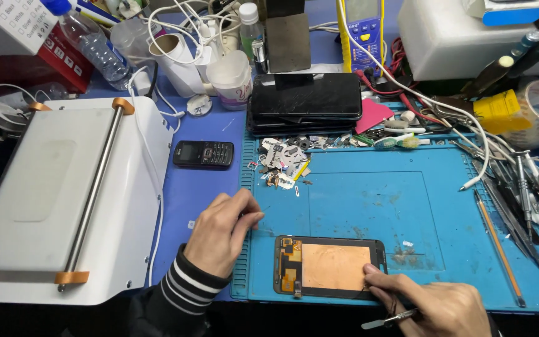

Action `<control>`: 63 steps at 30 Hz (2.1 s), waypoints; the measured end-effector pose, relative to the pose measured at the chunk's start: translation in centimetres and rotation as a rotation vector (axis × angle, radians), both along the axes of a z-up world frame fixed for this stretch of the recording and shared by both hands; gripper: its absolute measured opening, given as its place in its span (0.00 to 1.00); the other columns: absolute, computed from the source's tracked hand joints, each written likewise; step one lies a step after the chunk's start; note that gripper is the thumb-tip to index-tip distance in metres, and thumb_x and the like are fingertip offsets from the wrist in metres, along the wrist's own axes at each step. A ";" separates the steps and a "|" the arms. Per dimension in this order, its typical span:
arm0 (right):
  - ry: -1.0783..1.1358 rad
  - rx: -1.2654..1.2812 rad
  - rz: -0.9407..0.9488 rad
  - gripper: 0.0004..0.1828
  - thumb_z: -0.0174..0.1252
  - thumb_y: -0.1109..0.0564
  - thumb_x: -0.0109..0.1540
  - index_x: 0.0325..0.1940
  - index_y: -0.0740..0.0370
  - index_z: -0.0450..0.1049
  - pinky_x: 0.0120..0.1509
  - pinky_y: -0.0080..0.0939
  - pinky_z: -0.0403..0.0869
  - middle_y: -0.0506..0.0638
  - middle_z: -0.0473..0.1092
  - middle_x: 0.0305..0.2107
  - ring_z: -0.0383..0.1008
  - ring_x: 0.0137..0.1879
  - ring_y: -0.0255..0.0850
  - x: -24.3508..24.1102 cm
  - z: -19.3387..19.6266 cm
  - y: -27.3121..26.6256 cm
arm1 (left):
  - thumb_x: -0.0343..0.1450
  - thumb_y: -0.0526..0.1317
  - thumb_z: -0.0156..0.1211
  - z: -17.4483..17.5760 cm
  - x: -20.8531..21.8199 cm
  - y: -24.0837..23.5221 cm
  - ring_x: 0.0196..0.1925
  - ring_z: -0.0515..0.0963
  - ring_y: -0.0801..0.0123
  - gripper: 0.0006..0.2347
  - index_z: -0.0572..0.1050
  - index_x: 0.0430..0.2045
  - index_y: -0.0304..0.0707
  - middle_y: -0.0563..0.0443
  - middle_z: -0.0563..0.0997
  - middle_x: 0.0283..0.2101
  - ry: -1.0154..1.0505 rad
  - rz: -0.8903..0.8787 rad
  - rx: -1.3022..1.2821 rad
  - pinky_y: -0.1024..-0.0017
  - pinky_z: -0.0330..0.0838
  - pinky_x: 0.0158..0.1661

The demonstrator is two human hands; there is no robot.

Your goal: Repairing a mobile phone screen by removing components and cleaning the surface.

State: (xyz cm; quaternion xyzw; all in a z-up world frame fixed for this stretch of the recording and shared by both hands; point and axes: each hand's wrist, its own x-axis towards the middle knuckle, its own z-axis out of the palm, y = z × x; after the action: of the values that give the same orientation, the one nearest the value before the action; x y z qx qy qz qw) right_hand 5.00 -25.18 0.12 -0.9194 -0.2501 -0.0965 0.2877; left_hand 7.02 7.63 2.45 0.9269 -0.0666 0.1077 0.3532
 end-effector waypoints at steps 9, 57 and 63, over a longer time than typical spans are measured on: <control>-0.051 -0.042 0.069 0.12 0.68 0.58 0.50 0.38 0.52 0.82 0.16 0.32 0.69 0.34 0.83 0.31 0.72 0.09 0.30 -0.3 1.7 0.7 | 0.69 0.29 0.60 1.9 -1.4 2.1 0.18 0.76 0.71 0.04 0.72 0.26 0.35 0.52 0.81 0.23 0.026 0.118 0.022 0.74 0.73 0.24; 0.160 0.378 -0.290 0.17 0.74 0.64 0.44 0.31 0.66 0.73 0.14 0.29 0.58 0.49 0.84 0.27 0.57 0.12 0.30 -0.6 2.8 0.1 | 0.60 0.29 0.67 -0.4 -9.4 -3.8 0.58 0.81 0.63 0.21 0.78 0.49 0.43 0.50 0.82 0.56 -0.483 0.281 0.283 0.48 0.65 0.68; 0.360 0.640 0.082 0.15 0.78 0.63 0.45 0.28 0.62 0.76 0.19 0.27 0.60 0.41 0.71 0.14 0.62 0.16 0.26 -0.8 1.3 -0.8 | 0.69 0.30 0.66 2.9 -7.6 -10.5 0.53 0.82 0.58 0.15 0.78 0.51 0.35 0.39 0.78 0.57 -0.495 -0.396 -0.060 0.65 0.82 0.52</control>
State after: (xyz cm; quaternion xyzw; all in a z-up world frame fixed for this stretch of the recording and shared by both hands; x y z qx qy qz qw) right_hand 4.19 -26.01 1.39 -0.7744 -0.1893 0.0051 0.6037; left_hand -0.54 -2.90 5.33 0.8307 -0.3267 0.2611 0.3675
